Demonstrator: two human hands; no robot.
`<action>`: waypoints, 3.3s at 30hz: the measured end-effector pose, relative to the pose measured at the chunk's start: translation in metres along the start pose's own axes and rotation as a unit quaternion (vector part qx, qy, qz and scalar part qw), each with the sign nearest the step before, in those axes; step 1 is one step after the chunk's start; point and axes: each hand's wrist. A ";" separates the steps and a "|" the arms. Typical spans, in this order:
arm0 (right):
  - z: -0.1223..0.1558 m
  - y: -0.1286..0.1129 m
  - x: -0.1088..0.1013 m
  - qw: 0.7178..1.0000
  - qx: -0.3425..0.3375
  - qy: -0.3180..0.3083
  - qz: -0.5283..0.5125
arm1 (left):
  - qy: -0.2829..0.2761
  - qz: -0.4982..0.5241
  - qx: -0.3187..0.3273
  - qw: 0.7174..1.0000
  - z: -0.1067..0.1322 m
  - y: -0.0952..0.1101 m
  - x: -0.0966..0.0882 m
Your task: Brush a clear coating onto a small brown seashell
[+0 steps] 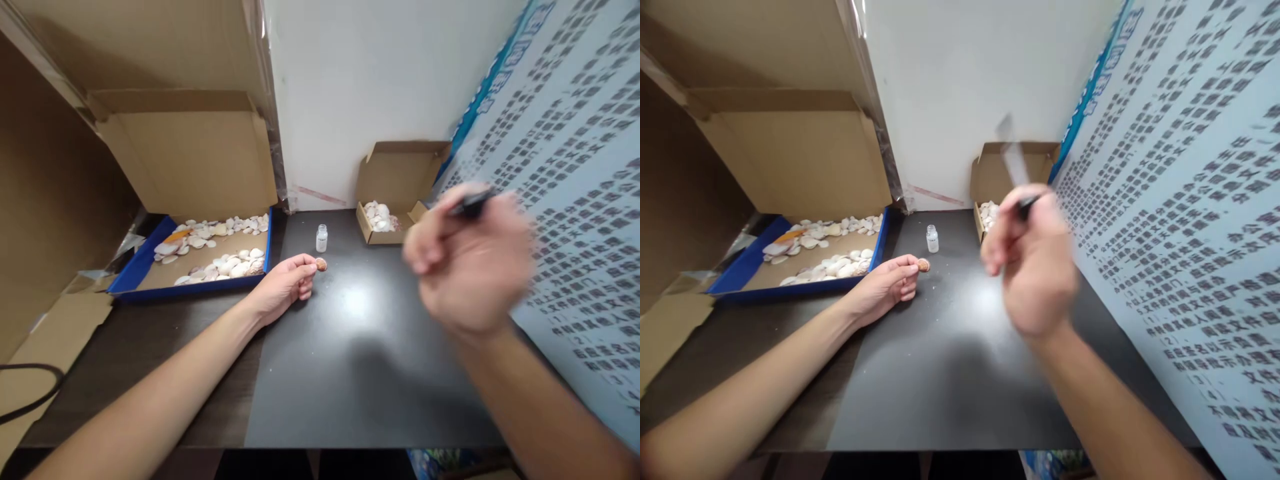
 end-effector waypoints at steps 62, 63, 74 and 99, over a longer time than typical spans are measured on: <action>0.010 0.064 -0.002 0.938 0.089 -0.207 0.264 | -0.020 -0.012 -0.027 0.999 0.003 0.005 0.001; 0.010 0.064 -0.002 0.936 0.091 -0.200 0.273 | -0.020 -0.011 -0.026 0.999 0.003 0.006 0.001; 0.010 0.064 -0.001 0.932 0.100 -0.208 0.278 | -0.022 0.001 -0.032 0.999 0.003 0.007 0.001; 0.013 0.065 0.002 0.937 0.089 -0.216 0.259 | -0.023 0.029 -0.015 0.999 0.002 0.003 -0.004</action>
Point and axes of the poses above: each hand's wrist, its own z-axis away from the middle knuckle, its own x-axis out of the palm, y = z × x, and after that the axes turned 1 degree about z, right-handed
